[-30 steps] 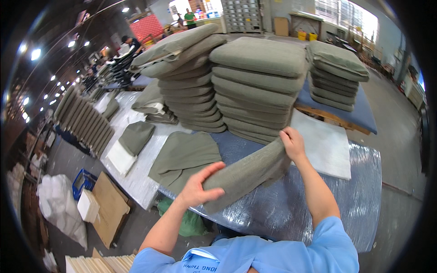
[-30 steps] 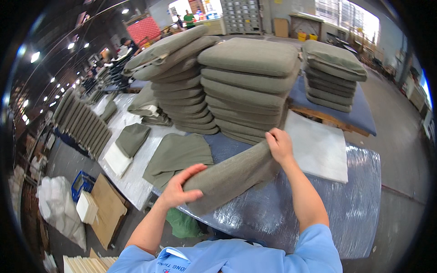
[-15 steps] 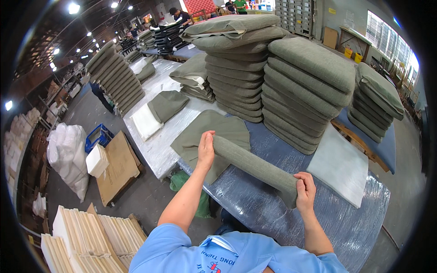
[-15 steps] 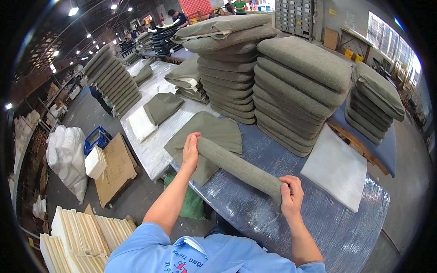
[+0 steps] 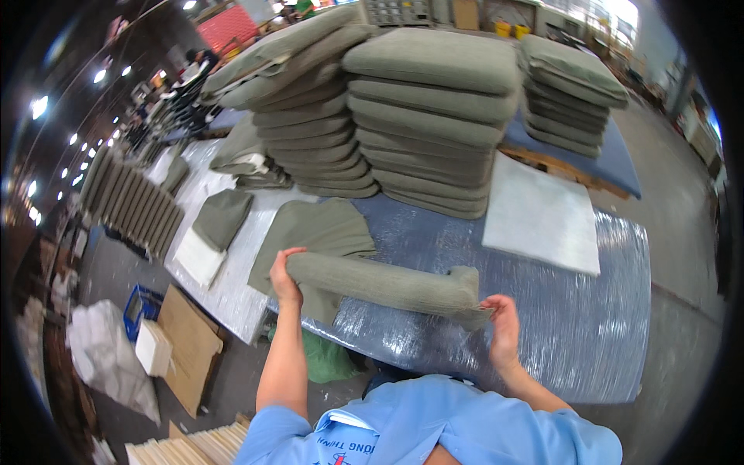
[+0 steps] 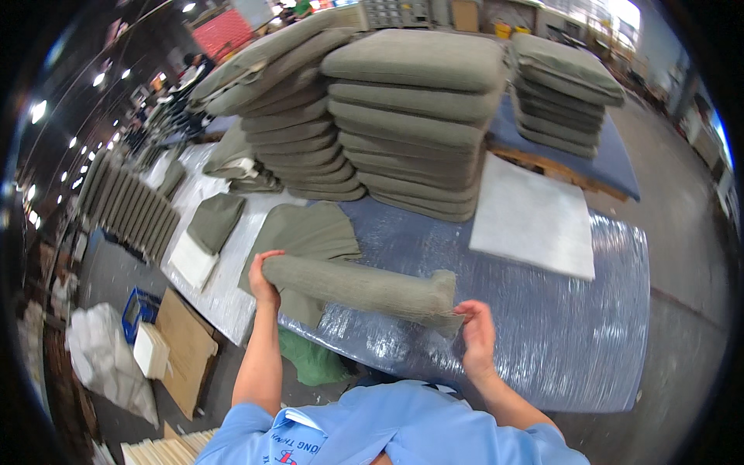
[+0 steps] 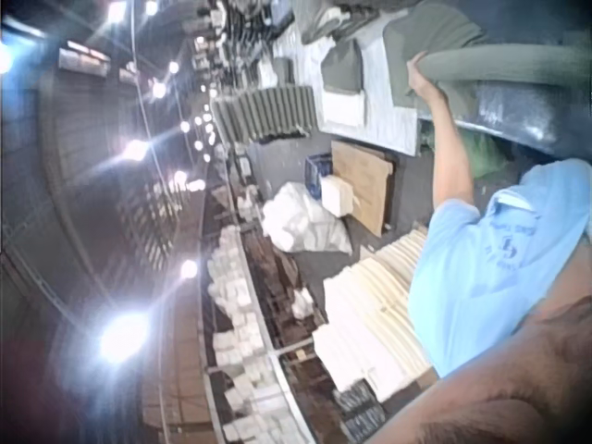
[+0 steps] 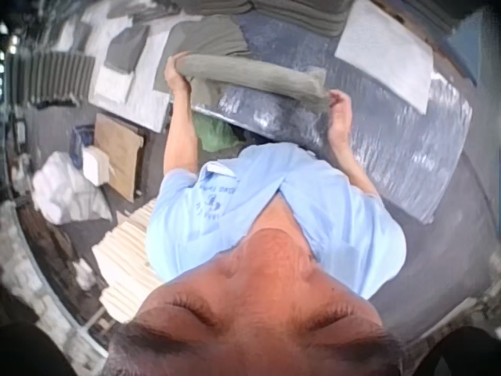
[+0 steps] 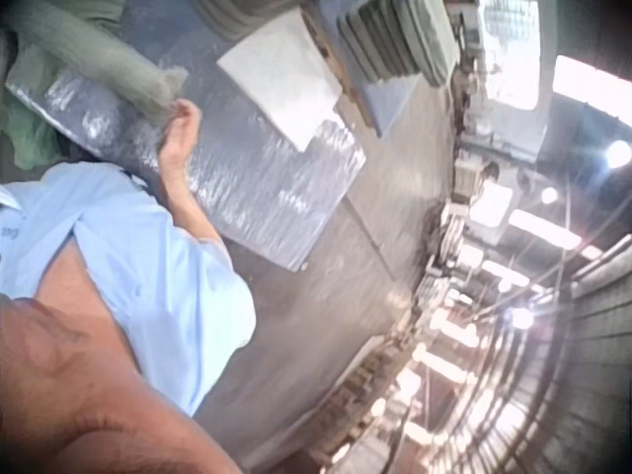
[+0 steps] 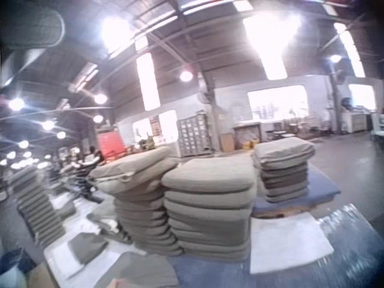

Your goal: The person folds a green cushion cover on a work table, tucks the edges, and rolls it into a cylindrical shape. The person then places the rolled cushion on a stack of similar cushions. The process is repeated with another cushion cover.

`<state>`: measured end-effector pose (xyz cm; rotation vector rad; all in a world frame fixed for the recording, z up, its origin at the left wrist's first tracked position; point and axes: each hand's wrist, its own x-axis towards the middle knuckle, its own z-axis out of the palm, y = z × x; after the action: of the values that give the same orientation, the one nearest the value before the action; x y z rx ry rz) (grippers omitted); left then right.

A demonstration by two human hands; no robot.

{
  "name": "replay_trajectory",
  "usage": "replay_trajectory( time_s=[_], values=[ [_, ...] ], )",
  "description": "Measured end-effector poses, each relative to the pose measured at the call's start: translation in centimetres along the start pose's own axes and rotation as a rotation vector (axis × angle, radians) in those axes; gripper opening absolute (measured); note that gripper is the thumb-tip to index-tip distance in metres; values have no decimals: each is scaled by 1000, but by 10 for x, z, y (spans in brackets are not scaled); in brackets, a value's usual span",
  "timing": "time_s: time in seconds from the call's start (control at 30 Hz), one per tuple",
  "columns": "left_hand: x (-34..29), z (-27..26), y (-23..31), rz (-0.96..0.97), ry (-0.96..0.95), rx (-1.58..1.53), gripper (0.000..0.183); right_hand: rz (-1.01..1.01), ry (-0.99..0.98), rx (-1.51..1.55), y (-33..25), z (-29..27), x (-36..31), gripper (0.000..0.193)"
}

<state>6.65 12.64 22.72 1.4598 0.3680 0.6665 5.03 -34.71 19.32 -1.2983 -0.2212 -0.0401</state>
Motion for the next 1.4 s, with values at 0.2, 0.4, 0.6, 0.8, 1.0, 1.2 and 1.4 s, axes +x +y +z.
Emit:
replay_trajectory(
  time_s=[0.2, 0.4, 0.6, 0.8, 1.0, 1.2, 1.4],
  values=[
    [-41, 30, 26, 271, -71, 354, 51, 127, 151, -9, -9, 18, -32, 53],
    [-76, 69, 74, 479, -450, 281, 40, 286, 310, 281, -3, -35, -46, 47],
    [-104, 161, 127, 766, -768, 457, 31, 252, 558, 755, 24, -54, -132, 44],
    [-178, 247, 178, 1176, -1397, 639, 46, 127, 806, 1132, 94, -14, -241, 39],
    [-269, 252, 141, 1272, -2213, 467, 69, -48, 1105, 1355, 178, 22, -284, 50],
    [-316, 221, 117, 1274, -2508, 668, 83, -127, 1534, 1424, 262, 14, -282, 42],
    [-342, 266, 118, 637, -2858, 921, 80, -60, 1910, 1600, 282, -9, -271, 35]
  ],
)
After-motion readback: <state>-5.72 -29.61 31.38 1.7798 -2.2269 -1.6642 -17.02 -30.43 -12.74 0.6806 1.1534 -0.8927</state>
